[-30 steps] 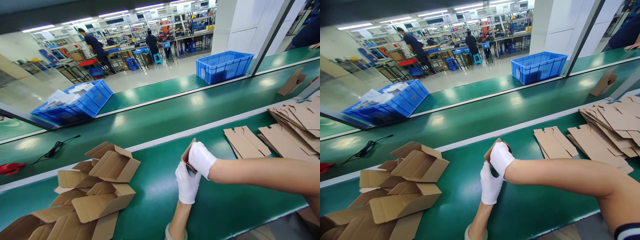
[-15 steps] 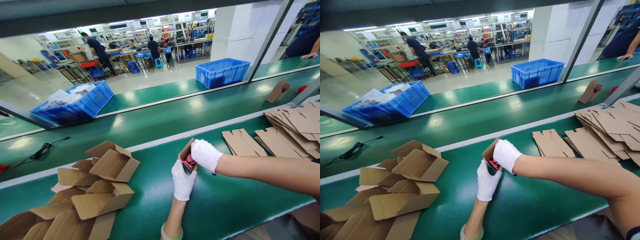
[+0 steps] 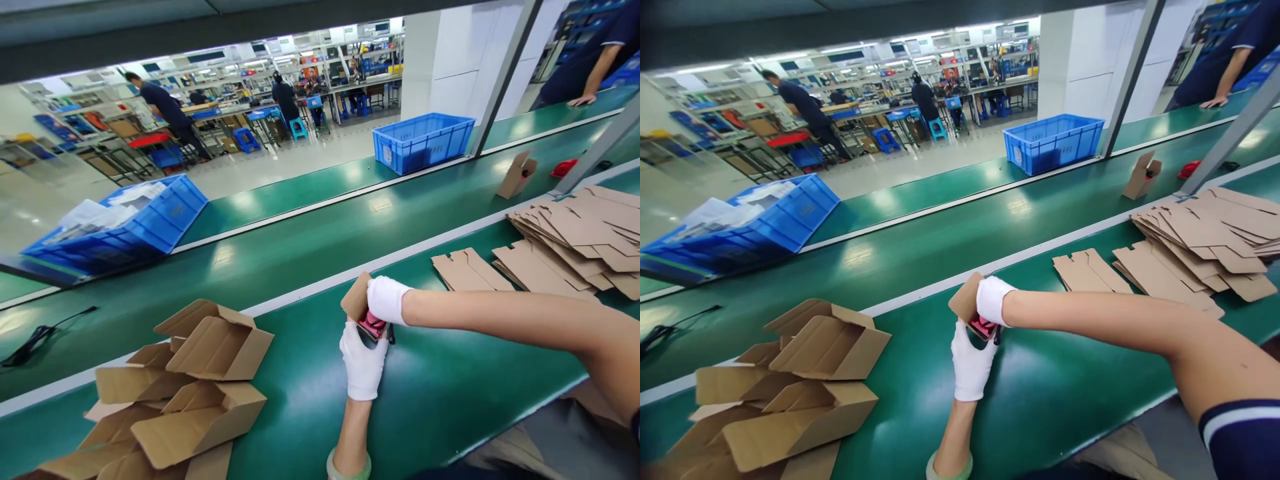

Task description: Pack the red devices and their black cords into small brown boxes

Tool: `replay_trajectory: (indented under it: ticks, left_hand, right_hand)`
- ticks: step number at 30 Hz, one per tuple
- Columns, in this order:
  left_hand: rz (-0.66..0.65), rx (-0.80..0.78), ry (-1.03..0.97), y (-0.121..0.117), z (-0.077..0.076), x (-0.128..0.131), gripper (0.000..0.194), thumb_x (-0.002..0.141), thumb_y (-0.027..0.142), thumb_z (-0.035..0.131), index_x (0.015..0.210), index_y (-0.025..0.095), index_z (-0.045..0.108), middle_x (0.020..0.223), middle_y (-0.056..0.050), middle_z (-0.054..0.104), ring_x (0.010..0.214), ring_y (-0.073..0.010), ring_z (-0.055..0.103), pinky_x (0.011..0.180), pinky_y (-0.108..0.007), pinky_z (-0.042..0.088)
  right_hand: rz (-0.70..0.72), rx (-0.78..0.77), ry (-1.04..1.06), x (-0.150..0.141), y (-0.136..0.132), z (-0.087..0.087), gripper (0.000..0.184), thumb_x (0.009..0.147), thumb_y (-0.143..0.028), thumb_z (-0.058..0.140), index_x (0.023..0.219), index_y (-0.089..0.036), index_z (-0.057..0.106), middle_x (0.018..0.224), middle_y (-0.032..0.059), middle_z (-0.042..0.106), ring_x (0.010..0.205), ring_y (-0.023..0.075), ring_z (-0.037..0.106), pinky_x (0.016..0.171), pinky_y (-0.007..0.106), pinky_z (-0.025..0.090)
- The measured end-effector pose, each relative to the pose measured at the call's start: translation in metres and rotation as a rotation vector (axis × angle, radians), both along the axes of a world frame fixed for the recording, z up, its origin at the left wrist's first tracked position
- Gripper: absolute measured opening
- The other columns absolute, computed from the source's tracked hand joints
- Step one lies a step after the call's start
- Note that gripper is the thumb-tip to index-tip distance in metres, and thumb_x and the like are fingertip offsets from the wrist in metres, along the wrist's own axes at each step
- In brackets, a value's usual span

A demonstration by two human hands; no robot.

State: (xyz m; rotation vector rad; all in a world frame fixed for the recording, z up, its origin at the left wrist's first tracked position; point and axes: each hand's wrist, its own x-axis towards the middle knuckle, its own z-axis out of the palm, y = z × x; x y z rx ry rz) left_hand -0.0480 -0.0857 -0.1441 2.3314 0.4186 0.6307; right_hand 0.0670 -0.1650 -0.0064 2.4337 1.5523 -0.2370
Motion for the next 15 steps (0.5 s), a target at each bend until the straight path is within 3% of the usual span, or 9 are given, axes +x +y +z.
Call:
replay_trajectory:
  ticks: [3, 7, 12, 15]
  left_hand:
    - [-0.034, -0.079, 0.027, 0.007, 0.005, -0.002, 0.064, 0.077, 0.045, 0.061, 0.130, 0.017, 0.038, 0.107, -0.012, 0.057, 0.099, -0.0288, 0.055, 0.085, -0.042, 0.047]
    - [-0.051, -0.158, 0.025, 0.016, 0.002, -0.004, 0.063, 0.075, 0.045, 0.062, 0.127, 0.016, 0.040, 0.108, -0.012, 0.056, 0.100, -0.0284, 0.055, 0.088, -0.044, 0.046]
    - [-0.051, -0.133, 0.002, 0.019, -0.005, -0.005, 0.065, 0.074, 0.045, 0.063, 0.127, 0.016, 0.041, 0.116, -0.014, 0.053, 0.107, -0.0292, 0.052, 0.094, -0.046, 0.044]
    - [-0.074, -0.143, 0.022, 0.019, -0.003, -0.005, 0.065, 0.075, 0.042, 0.064, 0.129, 0.016, 0.039, 0.114, -0.013, 0.054, 0.106, -0.0283, 0.053, 0.094, -0.046, 0.044]
  right_hand:
    - [0.153, 0.050, -0.098, -0.017, -0.032, 0.008, 0.015, 0.087, -0.008, 0.048, 0.090, -0.008, 0.062, 0.094, 0.0138, 0.060, 0.083, 0.0250, 0.055, 0.062, 0.033, 0.041]
    - [0.388, 0.241, -0.171, -0.033, -0.063, 0.002, 0.023, 0.094, -0.011, 0.036, 0.104, -0.014, 0.056, 0.101, 0.0095, 0.056, 0.076, 0.0196, 0.051, 0.054, 0.030, 0.032]
    - [0.403, 0.367, -0.113, -0.025, -0.062, -0.030, 0.018, 0.096, -0.011, 0.035, 0.098, -0.016, 0.053, 0.094, 0.0050, 0.056, 0.076, 0.0169, 0.049, 0.055, 0.031, 0.028]
    - [0.419, 0.402, -0.089, -0.017, -0.053, -0.038, 0.018, 0.096, -0.010, 0.037, 0.096, -0.016, 0.053, 0.091, 0.0034, 0.056, 0.075, 0.0162, 0.049, 0.057, 0.030, 0.027]
